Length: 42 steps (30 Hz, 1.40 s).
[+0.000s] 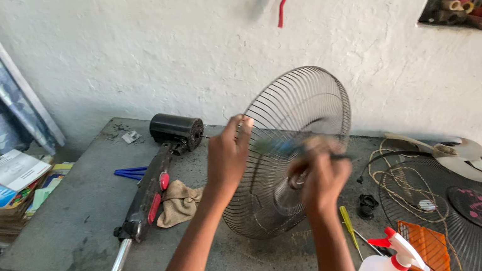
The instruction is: The person scrubs a disassembled fan grill with a brush, then sprays it with a cleaning solution and continues scrubbing both sides. The grill is flipped to clean the reverse side before being set down.
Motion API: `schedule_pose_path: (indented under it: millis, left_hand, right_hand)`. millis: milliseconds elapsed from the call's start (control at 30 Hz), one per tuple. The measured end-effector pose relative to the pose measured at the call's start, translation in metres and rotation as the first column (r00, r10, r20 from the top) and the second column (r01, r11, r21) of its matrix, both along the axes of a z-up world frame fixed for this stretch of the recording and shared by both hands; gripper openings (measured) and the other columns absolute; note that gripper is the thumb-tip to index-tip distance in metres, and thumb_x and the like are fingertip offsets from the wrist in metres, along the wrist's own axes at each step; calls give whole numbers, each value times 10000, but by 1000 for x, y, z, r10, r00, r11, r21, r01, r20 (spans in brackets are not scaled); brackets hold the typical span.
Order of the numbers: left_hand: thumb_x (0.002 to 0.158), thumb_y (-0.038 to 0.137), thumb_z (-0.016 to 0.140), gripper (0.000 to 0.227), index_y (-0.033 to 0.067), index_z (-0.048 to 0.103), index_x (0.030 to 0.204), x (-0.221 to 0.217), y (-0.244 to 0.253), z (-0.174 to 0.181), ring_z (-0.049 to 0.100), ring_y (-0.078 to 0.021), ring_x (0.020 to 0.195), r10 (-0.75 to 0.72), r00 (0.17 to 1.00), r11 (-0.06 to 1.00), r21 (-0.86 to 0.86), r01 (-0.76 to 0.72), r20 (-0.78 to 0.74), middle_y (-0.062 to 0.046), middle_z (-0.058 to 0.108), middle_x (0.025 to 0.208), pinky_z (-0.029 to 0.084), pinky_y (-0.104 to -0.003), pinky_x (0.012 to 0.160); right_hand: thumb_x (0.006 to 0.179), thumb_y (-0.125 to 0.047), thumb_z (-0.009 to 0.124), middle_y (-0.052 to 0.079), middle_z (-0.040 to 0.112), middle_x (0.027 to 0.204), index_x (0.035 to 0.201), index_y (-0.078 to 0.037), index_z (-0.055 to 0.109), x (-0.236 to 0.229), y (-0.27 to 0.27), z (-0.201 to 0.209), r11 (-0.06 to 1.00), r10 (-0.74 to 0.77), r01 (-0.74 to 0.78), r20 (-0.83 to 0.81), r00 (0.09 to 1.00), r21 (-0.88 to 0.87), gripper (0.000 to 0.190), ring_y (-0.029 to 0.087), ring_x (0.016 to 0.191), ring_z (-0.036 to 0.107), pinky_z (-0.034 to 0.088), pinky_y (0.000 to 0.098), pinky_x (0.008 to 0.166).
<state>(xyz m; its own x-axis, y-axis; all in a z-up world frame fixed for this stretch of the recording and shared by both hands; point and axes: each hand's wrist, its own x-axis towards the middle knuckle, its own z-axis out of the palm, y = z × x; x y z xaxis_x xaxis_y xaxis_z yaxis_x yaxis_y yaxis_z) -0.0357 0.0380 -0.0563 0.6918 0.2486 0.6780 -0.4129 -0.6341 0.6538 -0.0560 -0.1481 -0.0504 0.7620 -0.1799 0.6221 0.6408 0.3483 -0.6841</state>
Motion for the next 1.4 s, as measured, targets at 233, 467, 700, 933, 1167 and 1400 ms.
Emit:
schedule_pose_path:
  millis: [233,467,700,933,1167,1400]
  left_hand:
    - [1082,335,474,399,8,687,1165,13,6,-15,385,-39,339,12,1000,1000,3,-13,15,42,523,510,273,-255,276]
    - [1005,482,610,549,-52,651,1125,22,55,-5,560,-94,578,-31,980,999,46,22,197,-42,615,734,438,-232,428]
    - [968,552,626,583,-11,679,831,87,54,15,587,-208,546,279,938,960,47,-275,-206,-52,587,611,455,-351,499]
    - [1012,522,612,544,63,616,721,68,46,-44,527,-122,470,114,990,993,1,-114,79,-16,571,563,435,-335,468]
    - [1100,478,510,595,14,535,728,44,57,-40,459,-186,486,120,981,993,-34,-117,154,-79,480,567,377,-356,498]
    - [1103,418,467,535,34,615,760,22,52,-35,510,-123,490,104,989,992,-83,-95,109,-18,508,549,394,-323,491]
  right_hand:
    - [1081,-249,532,105,647,680,995,1,677,13,-8,-25,984,-173,173,-5,985,-31,301,153,533,596,455,287,462]
    - [1028,-224,623,122,756,873,1135,55,730,-8,-36,-130,964,-31,-25,-206,978,-265,318,154,760,686,566,313,690]
    - [947,-186,673,108,766,933,1151,25,730,27,-64,-160,967,-2,-95,-378,926,-237,299,149,830,716,573,313,729]
    - [981,-156,690,85,764,970,1116,38,756,40,-57,-147,865,-421,360,-116,900,-348,245,119,850,680,547,267,777]
    - [1013,4,662,128,730,942,1059,19,743,17,-70,-168,899,-127,159,106,986,-409,94,141,855,631,485,252,733]
    - [1044,-46,681,80,781,972,982,-66,710,-8,-34,-184,671,-477,665,494,727,-329,71,72,793,720,567,256,650]
